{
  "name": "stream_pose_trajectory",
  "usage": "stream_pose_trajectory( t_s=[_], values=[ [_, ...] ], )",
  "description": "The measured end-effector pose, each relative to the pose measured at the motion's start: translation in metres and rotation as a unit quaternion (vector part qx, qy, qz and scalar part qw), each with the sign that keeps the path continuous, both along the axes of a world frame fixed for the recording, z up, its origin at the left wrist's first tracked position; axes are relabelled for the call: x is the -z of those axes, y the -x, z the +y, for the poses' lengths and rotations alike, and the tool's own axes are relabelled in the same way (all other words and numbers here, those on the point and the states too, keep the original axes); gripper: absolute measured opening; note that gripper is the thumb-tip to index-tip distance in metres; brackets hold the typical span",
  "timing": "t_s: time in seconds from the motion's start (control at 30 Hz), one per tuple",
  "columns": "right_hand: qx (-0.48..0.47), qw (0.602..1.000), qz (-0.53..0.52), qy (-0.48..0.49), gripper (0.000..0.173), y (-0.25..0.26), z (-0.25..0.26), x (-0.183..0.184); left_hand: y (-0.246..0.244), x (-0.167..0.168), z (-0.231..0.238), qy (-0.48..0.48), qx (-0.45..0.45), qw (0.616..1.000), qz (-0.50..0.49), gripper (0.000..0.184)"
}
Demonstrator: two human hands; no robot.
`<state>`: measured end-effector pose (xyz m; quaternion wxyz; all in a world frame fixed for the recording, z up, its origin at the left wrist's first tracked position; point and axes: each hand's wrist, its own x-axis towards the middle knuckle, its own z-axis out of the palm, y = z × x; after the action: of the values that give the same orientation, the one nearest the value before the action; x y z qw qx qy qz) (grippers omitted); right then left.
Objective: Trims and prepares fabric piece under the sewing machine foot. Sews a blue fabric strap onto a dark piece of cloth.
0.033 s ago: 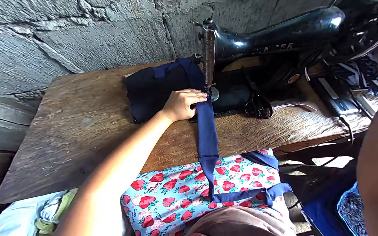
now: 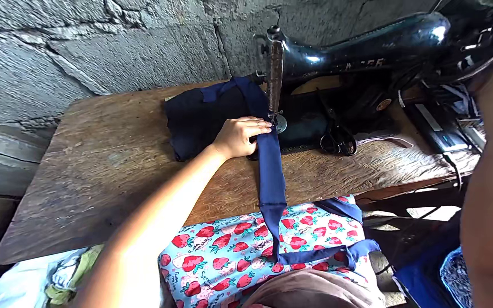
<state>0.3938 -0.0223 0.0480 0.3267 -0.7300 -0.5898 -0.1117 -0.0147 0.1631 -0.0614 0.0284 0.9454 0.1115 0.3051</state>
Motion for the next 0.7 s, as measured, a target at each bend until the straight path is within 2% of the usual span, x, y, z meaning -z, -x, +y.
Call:
stream_pose_trajectory(
  t_s=[0.03,0.07,0.13,0.17,0.23,0.27,0.3,0.33,0.4,0.43,0.47,0.5,0.57,0.6,0.63,0.7],
  values=[
    [-0.023,0.998,0.037,-0.055,0.049,-0.035,0.009,0.035,0.0,0.0,0.0,-0.001,0.003,1.0,0.002,0.032],
    [-0.011,0.994,0.096,-0.049,0.051,-0.049,0.015,0.054,0.001,-0.001,0.001,0.004,0.007,1.0,0.006,0.033],
    [0.024,0.988,0.155,-0.004,0.049,-0.054,0.01,0.061,0.009,-0.005,0.0,0.041,0.01,0.998,0.039,0.037],
    [0.044,0.988,0.149,-0.025,0.054,-0.055,0.008,0.059,0.017,-0.011,-0.001,0.068,-0.004,0.996,0.064,0.041],
    [0.078,0.983,0.085,-0.146,0.057,-0.034,0.002,0.048,0.039,-0.026,-0.004,0.109,-0.061,0.985,0.119,0.051],
    [0.062,0.978,0.05,-0.191,0.053,-0.009,0.0,0.042,0.053,-0.032,-0.006,0.116,-0.091,0.98,0.136,0.053],
    [0.009,0.982,0.021,-0.189,0.048,0.022,0.002,0.039,0.069,-0.037,-0.009,0.115,-0.119,0.975,0.151,0.052],
    [-0.058,0.989,0.011,-0.139,0.043,0.054,0.008,0.037,0.084,-0.041,-0.012,0.111,-0.143,0.97,0.164,0.048],
    [-0.172,0.981,0.082,0.036,0.037,0.111,0.042,0.035,0.111,-0.044,-0.015,0.102,-0.168,0.965,0.176,0.039],
    [-0.205,0.956,0.168,0.123,0.041,0.13,0.067,0.038,0.12,-0.043,-0.016,0.101,-0.169,0.965,0.173,0.035],
    [-0.227,0.912,0.287,0.184,0.047,0.145,0.093,0.043,0.126,-0.042,-0.018,0.098,-0.169,0.967,0.165,0.032],
    [-0.237,0.851,0.424,0.202,0.05,0.158,0.116,0.047,0.129,-0.04,-0.02,0.094,-0.168,0.968,0.158,0.029],
    [-0.243,0.692,0.659,0.166,0.044,0.177,0.153,0.055,0.126,-0.04,-0.024,0.077,-0.175,0.969,0.157,0.028],
    [-0.254,0.61,0.741,0.116,0.046,0.184,0.168,0.06,0.123,-0.041,-0.025,0.068,-0.182,0.967,0.163,0.029],
    [-0.257,0.553,0.791,0.055,0.052,0.192,0.177,0.062,0.121,-0.042,-0.026,0.062,-0.186,0.966,0.17,0.03],
    [-0.286,0.486,0.825,-0.025,0.062,0.201,0.184,0.061,0.117,-0.043,-0.029,0.058,-0.193,0.963,0.178,0.03]
  ],
)
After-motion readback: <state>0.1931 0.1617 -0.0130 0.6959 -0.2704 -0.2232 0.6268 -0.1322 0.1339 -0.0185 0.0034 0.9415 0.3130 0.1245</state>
